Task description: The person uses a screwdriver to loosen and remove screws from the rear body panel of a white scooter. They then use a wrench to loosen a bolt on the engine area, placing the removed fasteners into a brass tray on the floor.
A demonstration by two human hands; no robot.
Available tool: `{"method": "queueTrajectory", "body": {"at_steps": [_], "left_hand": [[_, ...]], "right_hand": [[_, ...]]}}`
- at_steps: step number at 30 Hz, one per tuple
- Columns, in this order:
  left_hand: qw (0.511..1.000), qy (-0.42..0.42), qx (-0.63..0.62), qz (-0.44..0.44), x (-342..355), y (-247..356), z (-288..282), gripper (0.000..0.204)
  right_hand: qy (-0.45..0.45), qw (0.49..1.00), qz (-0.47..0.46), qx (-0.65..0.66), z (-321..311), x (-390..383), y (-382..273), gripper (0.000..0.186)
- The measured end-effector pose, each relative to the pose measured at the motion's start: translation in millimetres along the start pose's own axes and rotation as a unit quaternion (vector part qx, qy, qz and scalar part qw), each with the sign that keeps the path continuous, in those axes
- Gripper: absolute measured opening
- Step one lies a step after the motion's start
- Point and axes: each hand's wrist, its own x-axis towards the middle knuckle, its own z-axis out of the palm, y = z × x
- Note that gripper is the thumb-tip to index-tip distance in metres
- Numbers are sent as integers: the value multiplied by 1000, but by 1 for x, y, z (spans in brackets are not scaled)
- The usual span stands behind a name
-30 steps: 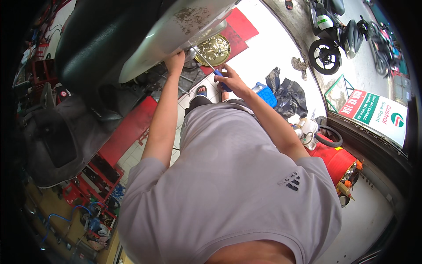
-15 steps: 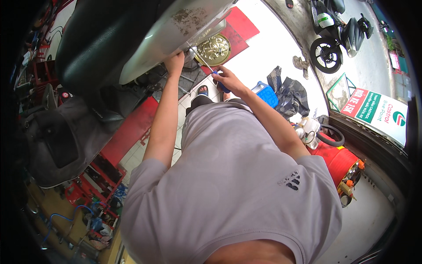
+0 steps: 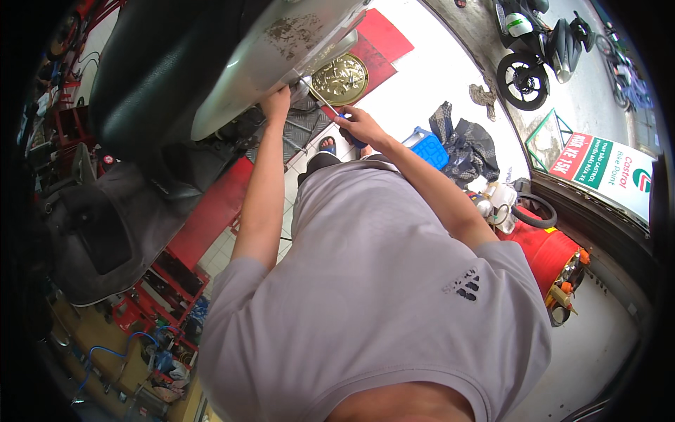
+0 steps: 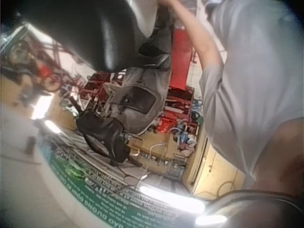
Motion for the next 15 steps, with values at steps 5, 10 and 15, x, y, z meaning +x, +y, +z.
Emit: {"method": "queueTrajectory", "body": {"at_steps": [5,10,15], "left_hand": [[1000,-29,2,-2,-1,-3,-1,27],[999,-46,8,6,2,-1,-2,28],[999,-48,19,0,0,-5,-2,29]], "right_hand": [[10,998,60,15,-6,-1,-10,31],[65,997,-33,-29,-2,-2,2,31],[37,999,1,-6,2,-6,-12,30]]}}
